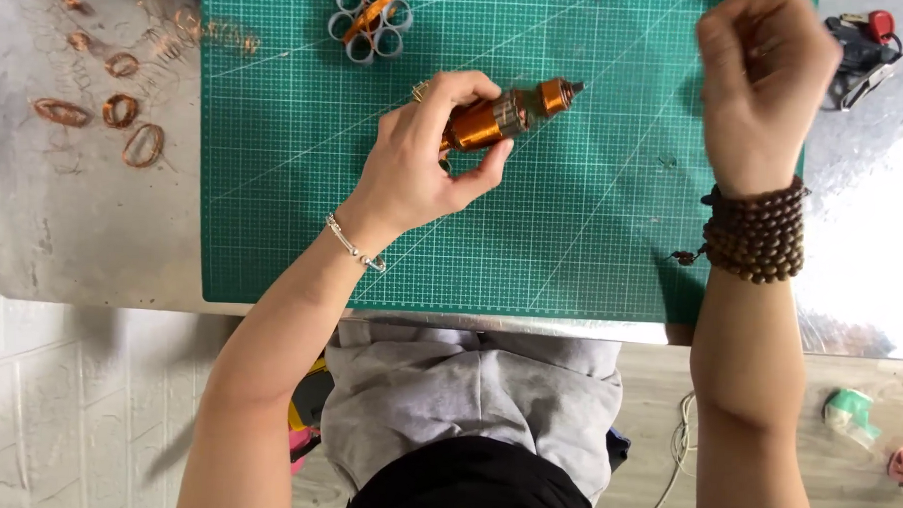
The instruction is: Wrapping wire around a cylindrical copper-coiled component on a workbench with a green cutting mat.
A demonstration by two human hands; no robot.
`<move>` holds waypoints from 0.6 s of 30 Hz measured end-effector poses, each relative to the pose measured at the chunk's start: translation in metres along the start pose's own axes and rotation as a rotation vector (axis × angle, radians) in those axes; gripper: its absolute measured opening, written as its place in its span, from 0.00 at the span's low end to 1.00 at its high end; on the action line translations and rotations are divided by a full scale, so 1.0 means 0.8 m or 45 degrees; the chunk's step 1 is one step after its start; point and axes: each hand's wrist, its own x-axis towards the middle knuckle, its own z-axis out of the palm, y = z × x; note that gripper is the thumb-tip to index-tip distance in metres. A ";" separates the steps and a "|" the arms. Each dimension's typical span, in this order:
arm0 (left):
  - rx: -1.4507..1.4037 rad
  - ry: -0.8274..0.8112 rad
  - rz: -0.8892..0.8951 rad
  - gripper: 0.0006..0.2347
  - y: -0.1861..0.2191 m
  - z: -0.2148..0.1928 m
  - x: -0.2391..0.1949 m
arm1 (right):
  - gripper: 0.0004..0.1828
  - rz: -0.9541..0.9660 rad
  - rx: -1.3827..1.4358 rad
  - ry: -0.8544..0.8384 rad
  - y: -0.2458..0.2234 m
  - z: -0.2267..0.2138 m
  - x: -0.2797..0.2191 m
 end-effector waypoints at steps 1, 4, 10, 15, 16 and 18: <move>0.017 -0.007 -0.007 0.14 -0.001 0.001 0.000 | 0.06 -0.039 0.056 0.057 -0.001 -0.003 0.001; 0.040 0.006 -0.037 0.14 -0.002 0.002 -0.001 | 0.06 -0.024 0.168 0.155 -0.005 -0.006 -0.001; 0.057 0.072 -0.037 0.18 -0.007 0.001 -0.006 | 0.05 0.064 0.327 0.275 0.002 -0.014 -0.001; 0.045 0.084 -0.014 0.16 -0.004 -0.001 -0.005 | 0.06 0.265 0.501 0.644 0.052 -0.033 -0.020; 0.014 0.088 -0.048 0.14 -0.002 -0.003 -0.002 | 0.14 0.374 0.559 0.756 0.057 -0.040 -0.021; -0.016 0.093 -0.080 0.13 0.004 -0.006 0.003 | 0.22 0.478 0.619 0.872 0.084 -0.059 -0.030</move>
